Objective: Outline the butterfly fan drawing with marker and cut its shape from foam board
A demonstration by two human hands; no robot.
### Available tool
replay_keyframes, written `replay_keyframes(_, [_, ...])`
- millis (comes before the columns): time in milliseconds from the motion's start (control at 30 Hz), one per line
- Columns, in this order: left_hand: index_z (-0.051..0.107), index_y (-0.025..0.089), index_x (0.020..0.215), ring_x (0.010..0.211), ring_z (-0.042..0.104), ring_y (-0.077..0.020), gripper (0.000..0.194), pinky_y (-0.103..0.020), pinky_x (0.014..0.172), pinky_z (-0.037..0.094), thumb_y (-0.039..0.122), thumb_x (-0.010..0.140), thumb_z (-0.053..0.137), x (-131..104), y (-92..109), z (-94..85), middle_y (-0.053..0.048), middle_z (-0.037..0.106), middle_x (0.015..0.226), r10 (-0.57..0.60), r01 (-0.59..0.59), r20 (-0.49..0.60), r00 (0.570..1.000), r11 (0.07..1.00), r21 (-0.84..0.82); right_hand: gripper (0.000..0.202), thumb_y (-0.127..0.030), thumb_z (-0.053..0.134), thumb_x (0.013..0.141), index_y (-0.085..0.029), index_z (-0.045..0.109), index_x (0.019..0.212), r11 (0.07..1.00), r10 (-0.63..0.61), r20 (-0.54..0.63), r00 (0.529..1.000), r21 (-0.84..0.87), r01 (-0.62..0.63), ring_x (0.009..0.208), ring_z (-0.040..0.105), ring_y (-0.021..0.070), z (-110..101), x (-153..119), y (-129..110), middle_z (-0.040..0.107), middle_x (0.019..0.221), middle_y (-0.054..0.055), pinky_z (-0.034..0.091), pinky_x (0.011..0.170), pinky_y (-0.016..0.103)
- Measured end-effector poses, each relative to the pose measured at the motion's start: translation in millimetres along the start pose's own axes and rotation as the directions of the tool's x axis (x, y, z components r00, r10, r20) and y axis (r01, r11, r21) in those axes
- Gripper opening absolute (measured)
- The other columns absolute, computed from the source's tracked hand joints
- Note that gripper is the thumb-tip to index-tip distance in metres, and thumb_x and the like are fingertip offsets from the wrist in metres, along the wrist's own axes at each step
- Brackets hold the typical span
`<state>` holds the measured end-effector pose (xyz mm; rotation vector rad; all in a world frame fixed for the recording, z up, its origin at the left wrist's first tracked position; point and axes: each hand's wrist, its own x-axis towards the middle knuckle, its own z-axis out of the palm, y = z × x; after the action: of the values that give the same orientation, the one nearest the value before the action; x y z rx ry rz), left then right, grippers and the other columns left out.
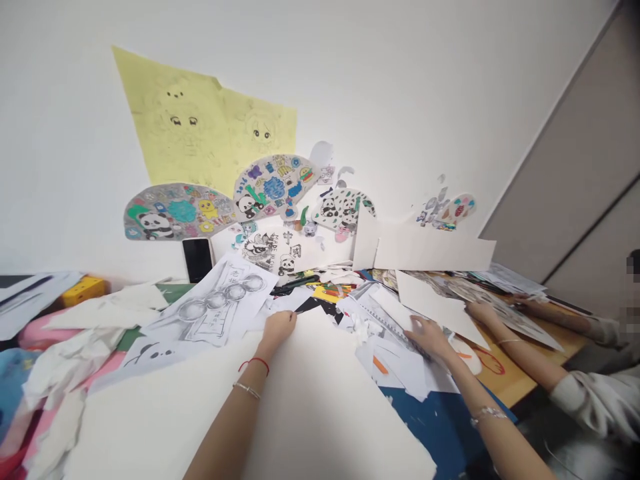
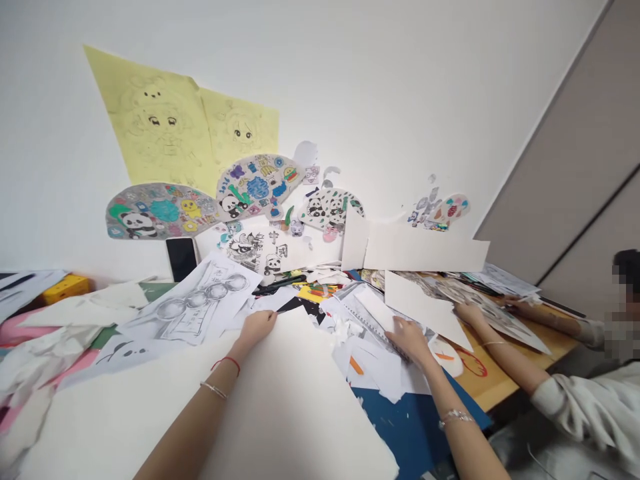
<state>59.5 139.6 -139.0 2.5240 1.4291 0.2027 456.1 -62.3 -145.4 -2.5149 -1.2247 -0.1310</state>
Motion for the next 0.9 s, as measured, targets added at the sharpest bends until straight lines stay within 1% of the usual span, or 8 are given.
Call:
replay_keyframes(133, [0.057,0.015,0.112,0.096,0.059,-0.0197,0.028,-0.041,0.083,0.05,0.033,0.091,0.053,0.4,0.9,1.7,-0.008,0.059,0.113,-0.011,0.011,-0.011,1.0,1.0,-0.026,0.058,-0.053,0.052,0.076,-0.023,0.054,0.126,0.999,-0.011,-0.064,0.998,-0.042,0.008,0.111,0.052,0.0268,-12.2,18.6,3.8,0.056,0.115,0.013,0.037,0.095,0.035])
replay_keyframes(233, [0.057,0.015,0.112,0.097,0.059,-0.0198,0.028,-0.041,0.084,0.05,0.033,0.091,0.053,0.8,1.2,2.2,-0.009,0.059,0.113,-0.026,0.025,-0.017,1.0,0.999,-0.044,0.058,-0.05,0.052,0.076,-0.019,0.055,0.125,0.99,0.07,-0.115,0.991,-0.112,-0.083,0.115,0.046,0.0357,-9.7,29.3,-5.7,0.049,0.123,0.019,0.033,0.095,0.048])
replay_keyframes(300, [0.057,0.015,0.112,0.097,0.059,-0.0199,0.028,-0.041,0.084,0.05,0.033,0.091,0.053,0.6,1.0,1.8,-0.009,0.059,0.113,-0.034,0.033,-0.019,0.999,0.998,-0.049,0.06,-0.047,0.051,0.076,-0.015,0.052,0.127,0.985,0.057,-0.168,0.984,-0.149,-0.082,0.123,0.037,0.0391,1.1,26.0,-25.6,0.041,0.132,0.023,0.026,0.098,0.056])
replay_keyframes(400, [0.057,0.015,0.112,0.096,0.059,-0.0196,0.028,-0.041,0.083,0.051,0.033,0.091,0.053,-0.2,1.1,0.6,-0.008,0.059,0.112,-0.04,0.039,-0.018,0.999,0.998,-0.047,0.057,-0.044,0.049,0.078,-0.018,0.05,0.129,0.988,-0.1,-0.193,0.976,-0.133,0.075,0.13,0.029,0.0335,19.0,3.0,-71.6,0.037,0.139,0.018,0.011,0.105,0.058])
replay_keyframes(533, [0.057,0.015,0.113,0.096,0.059,-0.0197,0.028,-0.041,0.083,0.051,0.033,0.091,0.053,-2.0,6.4,-3.4,-0.008,0.059,0.113,-0.055,0.054,-0.027,0.998,0.998,-0.038,0.053,-0.05,0.047,0.08,-0.023,0.053,0.125,0.896,-0.325,0.078,0.943,0.343,0.28,0.124,0.042,0.0266,24.0,-44.0,-124.9,0.052,0.13,0.01,0.018,0.109,0.049])
replay_keyframes(633, [0.056,0.014,0.113,0.097,0.059,-0.0205,0.029,-0.042,0.083,0.05,0.033,0.09,0.054,-4.9,15.6,-10.7,-0.009,0.058,0.113,-0.078,0.077,-0.049,0.996,0.997,-0.033,0.059,-0.052,0.054,0.076,-0.022,0.053,0.126,0.754,-0.434,0.142,0.89,0.599,0.272,0.126,0.041,0.026,12.7,-71.2,-139.4,0.049,0.134,0.01,0.03,0.107,0.042])
replay_keyframes(767, [0.056,0.014,0.114,0.097,0.059,-0.0206,0.03,-0.041,0.083,0.051,0.032,0.09,0.054,-11.3,28.6,-27.5,-0.009,0.058,0.113,-0.087,0.084,-0.08,0.993,0.995,-0.048,0.064,-0.055,0.056,0.073,-0.023,0.051,0.127,0.717,-0.275,0.299,0.914,0.697,-0.012,0.12,0.048,0.0263,-11.7,-85.9,-143.0,0.044,0.137,0.01,0.048,0.09,0.035])
replay_keyframes(900, [0.056,0.014,0.114,0.096,0.06,-0.0202,0.03,-0.041,0.082,0.051,0.032,0.09,0.054,-21.5,41.2,-48.4,-0.009,0.058,0.113,-0.046,0.037,-0.111,0.993,0.996,-0.079,0.069,-0.05,0.061,0.071,-0.019,0.046,0.13,0.659,-0.273,0.512,0.814,0.716,-0.23,0.094,0.063,0.022,-33.2,-94.7,-151.6,0.061,0.11,0.009,0.053,0.072,0.03])
